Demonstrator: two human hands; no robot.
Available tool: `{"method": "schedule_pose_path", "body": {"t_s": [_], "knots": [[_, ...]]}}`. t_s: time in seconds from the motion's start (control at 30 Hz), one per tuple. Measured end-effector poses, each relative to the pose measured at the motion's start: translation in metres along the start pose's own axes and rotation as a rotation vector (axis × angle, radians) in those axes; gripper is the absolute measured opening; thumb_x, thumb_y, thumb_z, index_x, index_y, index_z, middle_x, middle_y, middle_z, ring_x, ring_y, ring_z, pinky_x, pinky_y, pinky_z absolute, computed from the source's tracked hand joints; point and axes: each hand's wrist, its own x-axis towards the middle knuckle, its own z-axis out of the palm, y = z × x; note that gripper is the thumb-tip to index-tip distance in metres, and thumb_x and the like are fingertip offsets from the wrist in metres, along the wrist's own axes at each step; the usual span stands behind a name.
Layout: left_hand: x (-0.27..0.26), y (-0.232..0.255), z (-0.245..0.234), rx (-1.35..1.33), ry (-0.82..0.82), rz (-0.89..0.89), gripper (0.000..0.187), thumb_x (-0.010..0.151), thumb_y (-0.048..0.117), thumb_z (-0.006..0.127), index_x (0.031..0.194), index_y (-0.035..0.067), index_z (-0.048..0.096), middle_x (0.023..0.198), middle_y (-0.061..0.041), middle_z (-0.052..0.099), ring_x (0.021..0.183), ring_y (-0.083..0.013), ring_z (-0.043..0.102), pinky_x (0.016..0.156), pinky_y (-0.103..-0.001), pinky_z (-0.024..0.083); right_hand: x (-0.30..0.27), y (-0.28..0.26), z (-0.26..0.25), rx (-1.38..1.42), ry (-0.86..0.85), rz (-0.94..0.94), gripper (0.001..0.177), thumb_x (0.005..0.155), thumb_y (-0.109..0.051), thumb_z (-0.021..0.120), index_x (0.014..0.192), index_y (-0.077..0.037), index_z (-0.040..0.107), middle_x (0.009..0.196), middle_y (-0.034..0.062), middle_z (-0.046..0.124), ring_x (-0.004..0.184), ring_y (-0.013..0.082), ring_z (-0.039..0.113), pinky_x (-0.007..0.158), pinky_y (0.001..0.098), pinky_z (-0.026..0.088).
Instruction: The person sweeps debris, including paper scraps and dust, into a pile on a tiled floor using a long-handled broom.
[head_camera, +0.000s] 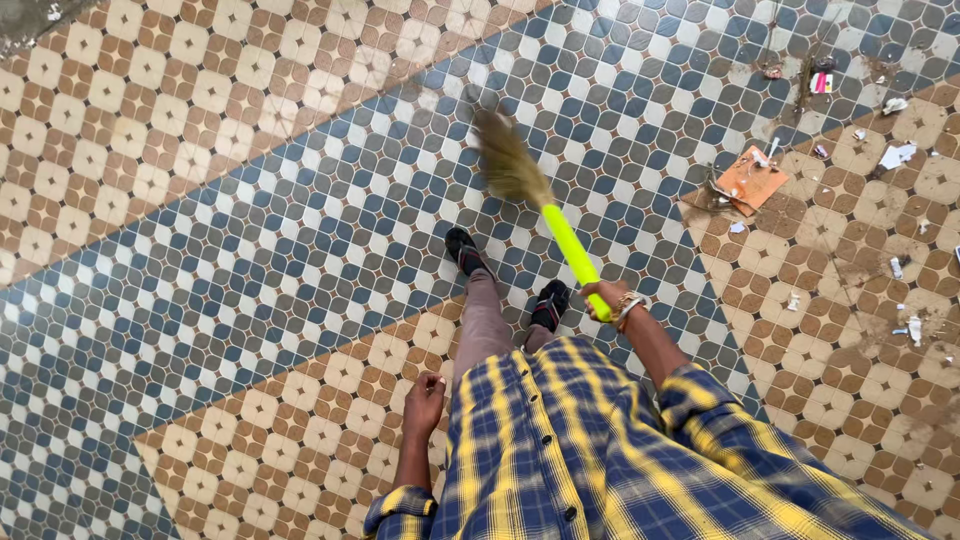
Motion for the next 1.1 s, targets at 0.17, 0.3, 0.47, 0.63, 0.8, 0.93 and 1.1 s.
{"method": "schedule_pose_path", "body": {"t_s": [0.17,0.3,0.47,0.63,0.8,0.93,1.1], "knots": [[0.033,0.011,-0.031,0.138,-0.004,0.104,0.033,0.092,0.031,0.066,0.112,0.006,0.072,0.113,-0.015,0.075,0.106,-0.0303,0.071,0.090,-0.040,0.053,0.009,-0.063,-0.021,0.221,-0.052,-0.001,0.026,0.083,-0.008,0.069,0.102,-0.001,0.053,0.065,0.0059,0.056,0.046,0.0153,0.053,0.040,0.0282,0.048],[0.075,0.027,-0.061,0.139,-0.011,0.080,0.034,0.092,0.033,0.066,0.111,0.006,0.071,0.111,-0.015,0.076,0.105,-0.0298,0.073,0.091,-0.040,0.055,0.024,-0.128,-0.006,0.161,0.259,-0.100,0.027,0.082,-0.001,0.073,0.103,0.003,0.057,0.067,0.0087,0.059,0.047,0.0188,0.056,0.040,0.0323,0.048],[0.123,0.047,-0.084,0.143,-0.006,0.008,0.036,0.093,0.034,0.064,0.117,0.009,0.070,0.117,-0.012,0.075,0.106,-0.0305,0.071,0.094,-0.042,0.053,0.028,-0.129,0.042,0.023,0.391,-0.351,0.026,0.080,0.002,0.076,0.099,0.014,0.065,0.072,0.0180,0.068,0.049,0.0246,0.064,0.042,0.0369,0.052],[0.159,0.064,-0.097,0.125,-0.065,0.133,0.035,0.093,0.031,0.065,0.116,0.006,0.070,0.117,-0.016,0.074,0.110,-0.0304,0.071,0.095,-0.042,0.053,0.016,-0.093,0.105,-0.413,0.434,-0.454,0.044,0.076,-0.009,0.080,0.114,0.002,0.062,0.078,0.0175,0.074,0.050,0.0251,0.068,0.046,0.0397,0.057],[0.190,0.078,-0.114,0.105,-0.102,0.106,0.036,0.093,0.033,0.064,0.117,0.007,0.070,0.116,-0.015,0.075,0.106,-0.0295,0.073,0.093,-0.040,0.055,0.022,-0.092,0.168,-0.983,0.320,-0.486,0.059,0.075,-0.047,0.085,0.115,-0.005,0.073,0.084,0.0165,0.077,0.066,0.0221,0.070,0.066,0.0413,0.057],[0.213,0.090,-0.133,0.029,-0.038,0.132,0.036,0.092,0.032,0.065,0.115,0.005,0.069,0.111,-0.015,0.076,0.102,-0.0293,0.075,0.089,-0.040,0.056,0.063,-0.110,0.245,-1.125,-0.016,-0.517,0.061,0.074,-0.041,0.086,0.117,-0.002,0.068,0.084,0.0175,0.077,0.060,0.0212,0.073,0.060,0.0374,0.060],[0.212,0.083,-0.161,0.010,0.033,0.132,0.034,0.091,0.028,0.065,0.116,0.004,0.068,0.113,-0.015,0.075,0.102,-0.0291,0.073,0.088,-0.040,0.055,0.098,-0.121,0.317,-1.120,-0.196,-0.251,0.049,0.074,-0.026,0.088,0.108,0.006,0.074,0.080,0.0187,0.077,0.053,0.0205,0.070,0.048,0.0353,0.057]]}}
